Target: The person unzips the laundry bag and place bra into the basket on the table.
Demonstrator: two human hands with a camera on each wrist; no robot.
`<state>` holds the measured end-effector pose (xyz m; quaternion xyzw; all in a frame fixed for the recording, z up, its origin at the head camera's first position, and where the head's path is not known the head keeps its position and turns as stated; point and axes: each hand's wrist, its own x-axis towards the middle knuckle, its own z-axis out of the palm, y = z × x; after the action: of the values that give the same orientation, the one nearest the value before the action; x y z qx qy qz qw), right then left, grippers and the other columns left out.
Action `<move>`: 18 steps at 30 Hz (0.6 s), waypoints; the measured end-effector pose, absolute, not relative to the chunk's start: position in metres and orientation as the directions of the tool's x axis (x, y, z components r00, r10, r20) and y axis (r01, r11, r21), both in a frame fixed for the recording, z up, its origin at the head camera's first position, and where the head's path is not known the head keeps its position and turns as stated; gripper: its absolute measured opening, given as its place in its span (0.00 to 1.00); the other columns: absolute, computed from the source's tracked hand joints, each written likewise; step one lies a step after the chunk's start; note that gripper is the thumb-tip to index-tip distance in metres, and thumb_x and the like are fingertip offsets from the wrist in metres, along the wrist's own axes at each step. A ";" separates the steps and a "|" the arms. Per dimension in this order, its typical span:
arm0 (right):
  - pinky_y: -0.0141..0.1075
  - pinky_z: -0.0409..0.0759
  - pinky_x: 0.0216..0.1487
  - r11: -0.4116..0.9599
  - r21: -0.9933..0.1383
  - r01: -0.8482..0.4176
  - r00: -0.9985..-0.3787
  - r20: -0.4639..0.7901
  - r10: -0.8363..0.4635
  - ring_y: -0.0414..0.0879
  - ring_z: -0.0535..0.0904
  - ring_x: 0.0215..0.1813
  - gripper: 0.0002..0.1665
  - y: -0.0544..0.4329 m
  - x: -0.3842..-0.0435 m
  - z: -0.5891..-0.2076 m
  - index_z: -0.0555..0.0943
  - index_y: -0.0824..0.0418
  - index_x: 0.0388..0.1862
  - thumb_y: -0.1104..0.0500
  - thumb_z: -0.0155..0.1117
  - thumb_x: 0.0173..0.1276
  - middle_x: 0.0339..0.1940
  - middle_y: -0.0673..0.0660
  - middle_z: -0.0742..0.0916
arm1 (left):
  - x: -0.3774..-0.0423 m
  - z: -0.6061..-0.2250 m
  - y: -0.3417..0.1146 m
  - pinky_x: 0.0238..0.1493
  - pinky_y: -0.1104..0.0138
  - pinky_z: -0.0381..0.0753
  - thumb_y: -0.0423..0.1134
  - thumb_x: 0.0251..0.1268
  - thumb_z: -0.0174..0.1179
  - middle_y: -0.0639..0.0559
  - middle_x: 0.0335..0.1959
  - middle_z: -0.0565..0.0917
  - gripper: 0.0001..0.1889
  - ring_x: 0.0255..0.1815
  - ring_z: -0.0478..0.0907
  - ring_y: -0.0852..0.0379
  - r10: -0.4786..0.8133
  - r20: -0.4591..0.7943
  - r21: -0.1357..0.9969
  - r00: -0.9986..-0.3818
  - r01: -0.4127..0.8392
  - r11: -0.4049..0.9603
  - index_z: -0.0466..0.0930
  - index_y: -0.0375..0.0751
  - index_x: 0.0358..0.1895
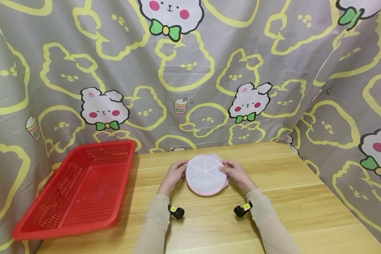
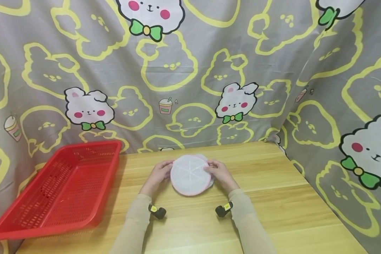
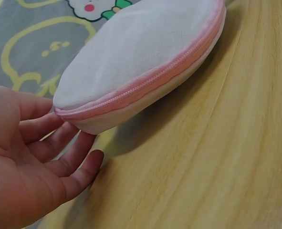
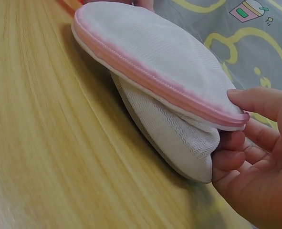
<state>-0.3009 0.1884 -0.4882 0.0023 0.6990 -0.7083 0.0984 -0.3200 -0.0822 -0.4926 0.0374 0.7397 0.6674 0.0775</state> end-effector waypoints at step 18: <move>0.26 0.70 0.27 -0.010 -0.991 0.135 -0.980 -0.131 -0.152 0.35 0.71 0.26 0.21 0.190 -0.303 -0.493 0.71 0.73 0.57 0.66 0.61 0.67 0.30 0.46 0.80 | -0.320 -0.492 -0.082 0.39 0.69 0.83 0.37 0.70 0.57 0.43 0.42 0.85 0.12 0.34 0.79 0.62 0.048 -0.026 0.985 -0.999 -0.017 0.169 0.84 0.32 0.48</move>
<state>-0.3030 0.1896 -0.4930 -0.0062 0.6963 -0.7107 0.1007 -0.3202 -0.0822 -0.4917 0.0102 0.7642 0.6444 0.0254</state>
